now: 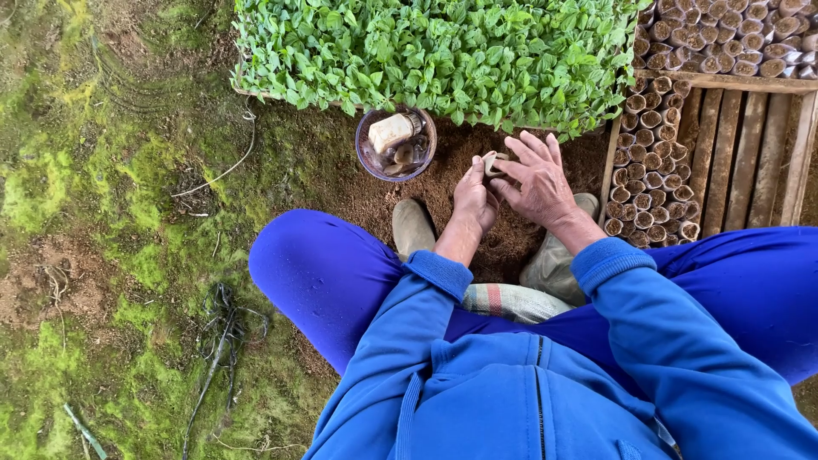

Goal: Filling small paper tubes with soil and arranging them in a tray for seedlings.

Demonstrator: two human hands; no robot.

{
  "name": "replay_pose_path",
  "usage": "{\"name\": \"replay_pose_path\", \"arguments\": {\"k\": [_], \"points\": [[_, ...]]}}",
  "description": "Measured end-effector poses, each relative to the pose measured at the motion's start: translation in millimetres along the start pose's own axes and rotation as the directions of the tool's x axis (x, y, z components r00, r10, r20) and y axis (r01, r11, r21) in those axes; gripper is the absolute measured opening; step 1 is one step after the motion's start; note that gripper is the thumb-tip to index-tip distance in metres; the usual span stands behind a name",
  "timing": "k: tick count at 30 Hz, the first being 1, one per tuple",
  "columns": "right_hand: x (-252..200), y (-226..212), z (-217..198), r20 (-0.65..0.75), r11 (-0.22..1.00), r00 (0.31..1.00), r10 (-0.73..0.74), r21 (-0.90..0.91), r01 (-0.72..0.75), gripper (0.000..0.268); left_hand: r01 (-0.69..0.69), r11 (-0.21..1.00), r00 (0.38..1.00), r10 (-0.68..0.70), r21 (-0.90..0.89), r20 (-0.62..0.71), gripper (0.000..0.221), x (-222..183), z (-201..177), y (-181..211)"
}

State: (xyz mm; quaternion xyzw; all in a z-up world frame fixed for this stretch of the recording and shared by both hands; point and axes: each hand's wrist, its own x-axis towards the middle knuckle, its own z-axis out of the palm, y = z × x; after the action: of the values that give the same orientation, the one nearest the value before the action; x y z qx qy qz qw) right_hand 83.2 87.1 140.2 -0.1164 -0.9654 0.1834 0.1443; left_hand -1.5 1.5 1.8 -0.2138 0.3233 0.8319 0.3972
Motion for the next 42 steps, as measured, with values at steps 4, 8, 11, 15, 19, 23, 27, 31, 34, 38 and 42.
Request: {"name": "replay_pose_path", "arguments": {"k": [4, 8, 11, 15, 19, 23, 27, 31, 34, 38, 42], "points": [[3, -4, -6, 0.062, 0.981, 0.994, 0.084, 0.171, -0.094, 0.025, 0.020, 1.000, 1.000, -0.020, 0.010, 0.009, 0.035, -11, -1, 4], [8, 1, -9, 0.075, 0.877, 0.975, 0.211, 0.425, -0.223, 0.021, 0.024, 0.999, 1.000, -0.024, -0.023, -0.006, 0.034, -22, 11, 12], [10, -3, -8, 0.162, 0.620, 0.891, 0.424, 0.665, -0.416, 0.038, 0.038, 0.998, 0.998, -0.036, -0.043, 0.059, 0.036, -14, 2, 6], [9, -13, -7, 0.334, 0.371, 0.833, 0.442, 0.777, -0.509, 0.037, 0.043, 0.998, 0.994, -0.047, 0.045, 0.097, 0.037, -21, 7, 5], [8, -20, 1, 0.358, 0.278, 0.814, 0.457, 0.812, -0.513, 0.037, 0.031, 0.993, 0.992, -0.044, 0.111, 0.116, 0.038, -20, 4, 6], [8, -18, 5, 0.349, 0.276, 0.798, 0.491, 0.807, -0.523, 0.034, 0.036, 0.984, 0.989, -0.060, 0.172, 0.135, 0.040, -8, -8, -4], [22, -34, -25, 0.418, 0.366, 0.763, 0.493, 0.696, -0.618, 0.025, 0.042, 0.987, 0.993, -0.059, 0.155, 0.104, 0.039, -25, 9, 8], [31, -15, -30, 0.605, 0.225, 0.648, 0.464, 0.627, -0.746, 0.019, 0.085, 0.983, 0.996, -0.077, 0.161, -0.051, 0.040, -64, 49, 46], [28, 4, -20, 0.606, 0.084, 0.648, 0.463, 0.697, -0.712, 0.017, 0.030, 0.992, 0.988, -0.011, 0.125, -0.156, 0.037, -61, 47, 53], [13, 44, 24, 0.645, 0.159, 0.508, 0.571, 0.521, -0.839, 0.021, 0.009, 0.995, 0.976, 0.015, 0.104, -0.219, 0.037, -53, 41, 59], [-25, 110, 119, 0.620, 0.563, 0.488, 0.614, 0.090, -0.822, 0.043, -0.023, 0.992, 0.961, 0.056, 0.124, -0.270, 0.037, -46, 32, 58]]}}
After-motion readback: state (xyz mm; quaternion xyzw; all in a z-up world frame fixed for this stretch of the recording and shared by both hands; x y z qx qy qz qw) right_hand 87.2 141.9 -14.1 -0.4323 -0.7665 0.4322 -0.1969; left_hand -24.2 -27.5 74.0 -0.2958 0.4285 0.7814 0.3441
